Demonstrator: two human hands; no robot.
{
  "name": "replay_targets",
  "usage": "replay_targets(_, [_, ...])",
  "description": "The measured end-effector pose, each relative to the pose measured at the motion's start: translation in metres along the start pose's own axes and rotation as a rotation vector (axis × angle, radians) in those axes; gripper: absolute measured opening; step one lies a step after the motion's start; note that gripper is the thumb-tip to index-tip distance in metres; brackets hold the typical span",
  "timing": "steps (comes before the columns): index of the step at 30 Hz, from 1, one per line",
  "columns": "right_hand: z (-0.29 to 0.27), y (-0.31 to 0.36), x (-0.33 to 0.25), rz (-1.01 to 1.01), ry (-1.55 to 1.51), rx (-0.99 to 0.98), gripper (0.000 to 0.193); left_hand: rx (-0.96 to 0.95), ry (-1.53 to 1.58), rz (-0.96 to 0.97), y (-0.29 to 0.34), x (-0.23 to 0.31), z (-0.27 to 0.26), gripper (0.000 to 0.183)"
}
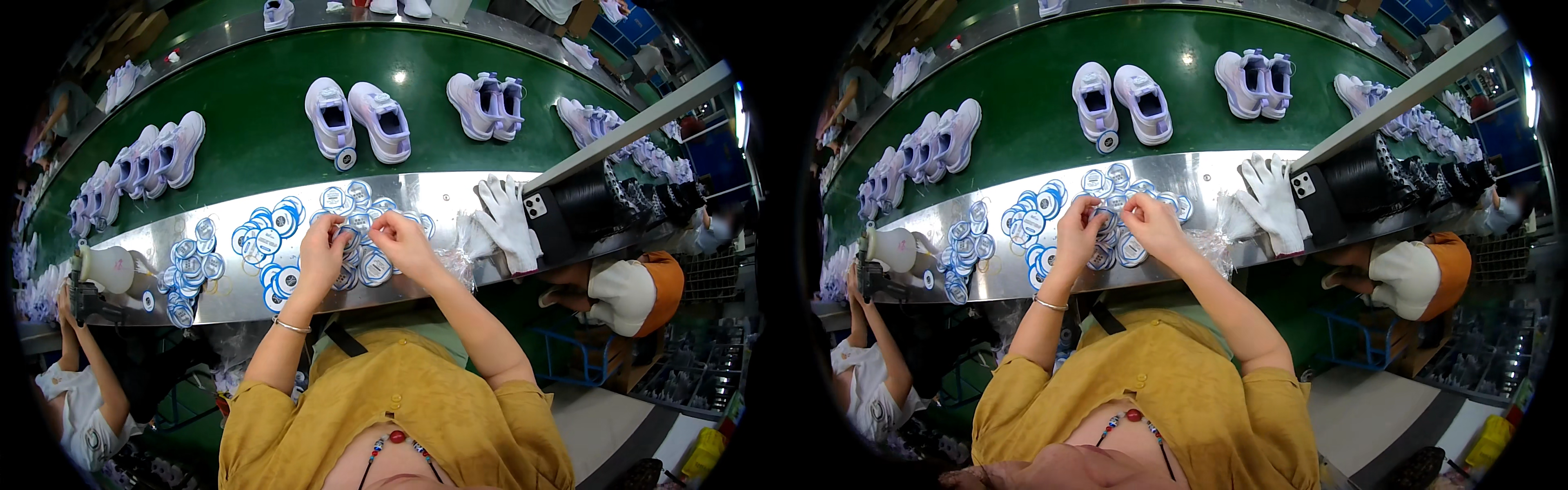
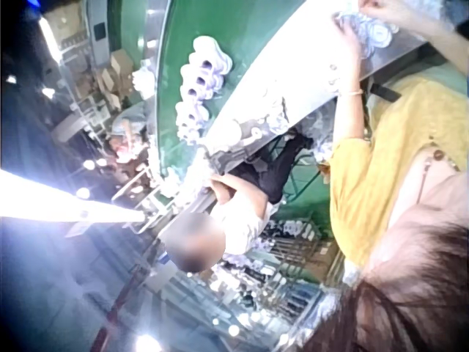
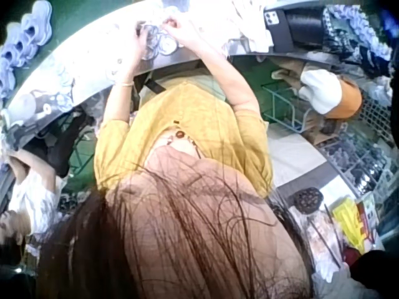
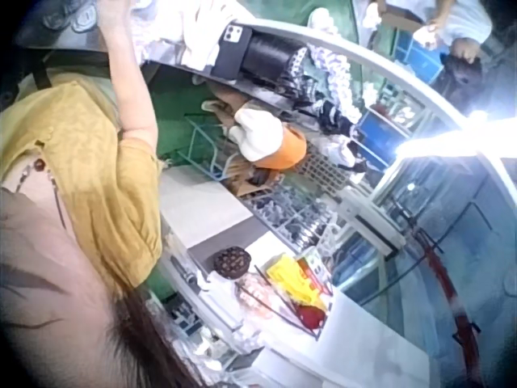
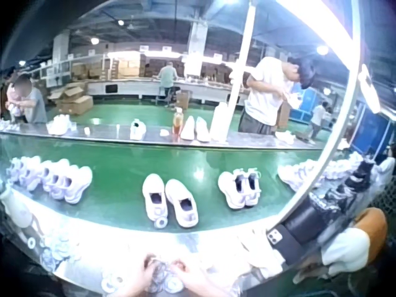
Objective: The person stands at a factory assembly line and repeatedly picks up small circular stickers, peels off the backing, and places them inside the tongue area of light-colored sneakers moving along a green conveyor belt. The person handles the shoes and stickers by hand without using tools.
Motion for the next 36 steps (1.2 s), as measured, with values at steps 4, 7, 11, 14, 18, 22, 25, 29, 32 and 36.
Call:
replay_targets(4, [0.019,-0.018,-0.004,-0.024,0.069,-0.023,0.015,-0.036,0.167,-0.033,-0.006,-0.016,-0.006,0.013])
replay_targets(7, [0.029,-0.027,0.002,-0.057,0.097,-0.049,0.016,-0.012,0.152,0.024,-0.008,-0.015,-0.011,0.012])
replay_targets(11, [0.031,-0.028,-0.01,-0.029,0.199,-0.097,0.018,0.001,0.193,0.009,-0.011,-0.028,-0.014,0.012])
replay_targets(14, [0.036,-0.024,-0.016,-0.108,0.199,-0.035,0.017,-0.056,0.335,-0.09,-0.011,-0.027,-0.018,0.012])
replay_targets(18, [0.044,-0.024,-0.022,-0.24,0.281,-0.005,0.013,-0.08,0.408,-0.116,-0.01,-0.023,-0.021,0.012])
replay_targets(22, [0.053,-0.026,-0.031,-0.277,0.448,-0.034,0.011,-0.068,0.447,-0.065,-0.007,-0.026,-0.022,0.013])
replay_targets(25, [0.062,-0.024,-0.031,-0.329,0.549,-0.062,0.011,-0.132,0.598,-0.162,-0.002,-0.024,-0.027,0.012])
replay_targets(29, [0.063,-0.014,-0.041,-0.388,0.441,-0.025,0.007,-0.189,0.851,-0.254,0.005,-0.029,-0.028,0.009])
replay_targets(32, [0.067,-0.009,-0.047,-0.487,0.404,-0.015,0.005,-0.194,0.851,-0.239,0.01,-0.026,-0.03,0.007])
replay_targets(36, [0.074,-0.008,-0.044,-0.372,0.234,-0.09,0.008,-0.197,0.817,-0.207,0.013,-0.034,-0.037,0.008])
Point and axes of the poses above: each hand's wrist, its own y-axis away from the middle knuckle, its own z-axis out of the palm, x = y × z, the point moved 4 cm from there along -y, towards the middle knuckle, and after that the axes turned 10 degrees about -z, right-handed, at the moved point
